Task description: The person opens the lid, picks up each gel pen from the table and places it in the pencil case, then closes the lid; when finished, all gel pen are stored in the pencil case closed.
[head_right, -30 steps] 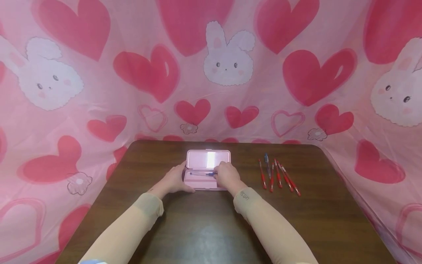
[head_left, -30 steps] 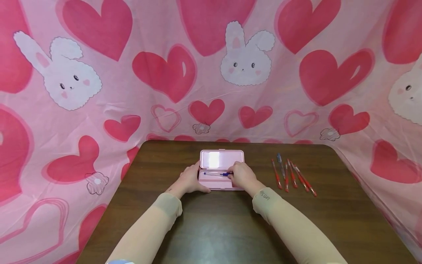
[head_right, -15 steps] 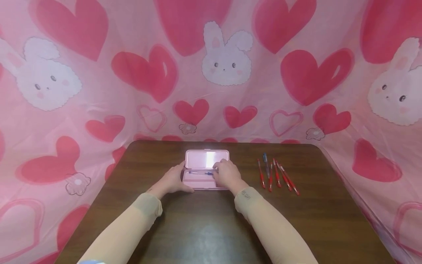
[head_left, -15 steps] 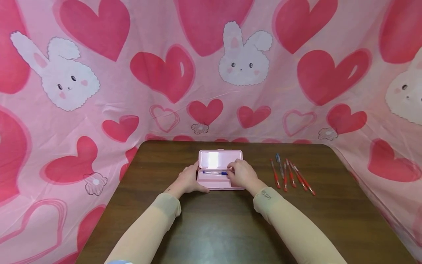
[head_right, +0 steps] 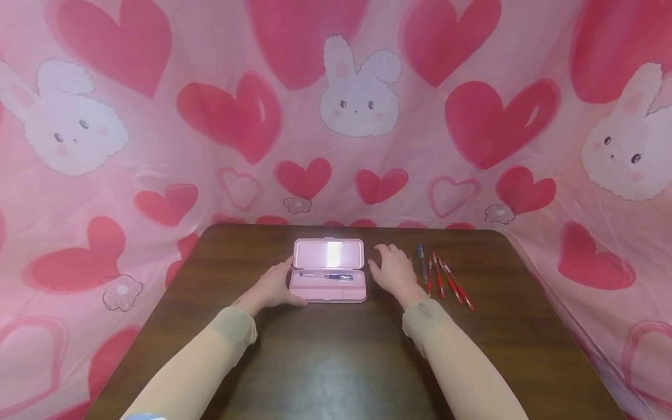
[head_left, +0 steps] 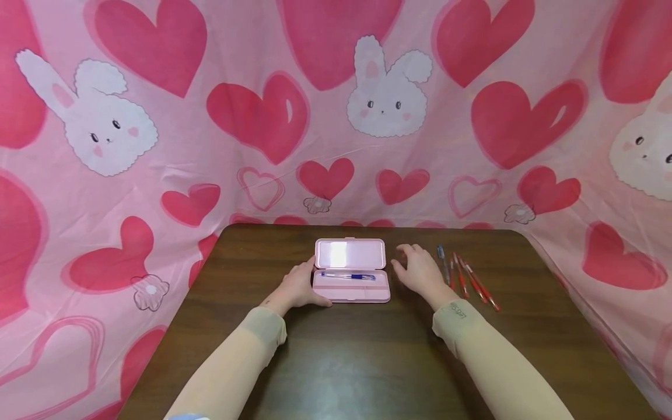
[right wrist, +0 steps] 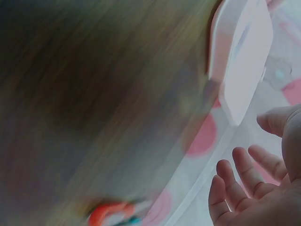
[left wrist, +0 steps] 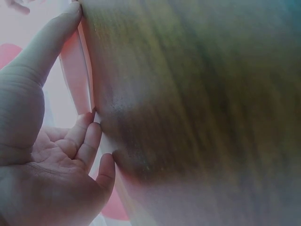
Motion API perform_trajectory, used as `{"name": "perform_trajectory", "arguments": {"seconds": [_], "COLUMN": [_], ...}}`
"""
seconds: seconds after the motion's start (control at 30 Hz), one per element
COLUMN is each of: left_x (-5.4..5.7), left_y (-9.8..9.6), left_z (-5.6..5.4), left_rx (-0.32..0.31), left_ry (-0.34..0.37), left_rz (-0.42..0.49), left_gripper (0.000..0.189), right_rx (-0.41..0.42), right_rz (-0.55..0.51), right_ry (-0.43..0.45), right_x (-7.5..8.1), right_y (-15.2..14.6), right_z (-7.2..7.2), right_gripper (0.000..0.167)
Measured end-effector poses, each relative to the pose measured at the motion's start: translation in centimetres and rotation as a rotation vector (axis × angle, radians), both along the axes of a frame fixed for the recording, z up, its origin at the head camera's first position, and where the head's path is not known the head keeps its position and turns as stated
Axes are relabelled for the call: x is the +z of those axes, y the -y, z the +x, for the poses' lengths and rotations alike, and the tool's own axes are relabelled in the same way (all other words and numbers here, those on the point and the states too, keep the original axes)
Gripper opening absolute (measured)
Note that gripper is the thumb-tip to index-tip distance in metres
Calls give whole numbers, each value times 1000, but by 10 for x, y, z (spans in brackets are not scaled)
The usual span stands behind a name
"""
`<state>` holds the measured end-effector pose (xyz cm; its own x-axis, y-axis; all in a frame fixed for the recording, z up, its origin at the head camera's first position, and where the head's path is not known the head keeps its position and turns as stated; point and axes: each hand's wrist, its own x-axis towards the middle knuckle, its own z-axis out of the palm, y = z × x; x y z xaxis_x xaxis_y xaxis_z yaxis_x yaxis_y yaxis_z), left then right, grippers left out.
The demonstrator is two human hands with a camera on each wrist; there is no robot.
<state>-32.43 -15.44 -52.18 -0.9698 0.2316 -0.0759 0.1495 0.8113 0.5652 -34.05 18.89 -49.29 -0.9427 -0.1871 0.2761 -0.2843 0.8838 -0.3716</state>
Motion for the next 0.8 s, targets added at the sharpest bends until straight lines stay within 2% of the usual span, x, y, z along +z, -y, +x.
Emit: {"name": "perform_trajectory", "arguments": {"seconds": [0.17, 0.53, 0.8], "left_x": [1, 2, 3], "left_y": [-1, 0, -1], "left_z": [0, 1, 2], "left_rx": [14, 15, 16], "left_ry": [20, 27, 33], "left_rz": [12, 16, 24], "left_gripper": [138, 139, 138], "right_rx": [-39, -148, -202], "right_rz": [1, -14, -25], "right_ry": [0, 79, 59], "right_x": [-1, -1, 1], "right_y": [-27, -82, -112], "right_z": [3, 13, 22], "right_gripper": [49, 55, 53]}}
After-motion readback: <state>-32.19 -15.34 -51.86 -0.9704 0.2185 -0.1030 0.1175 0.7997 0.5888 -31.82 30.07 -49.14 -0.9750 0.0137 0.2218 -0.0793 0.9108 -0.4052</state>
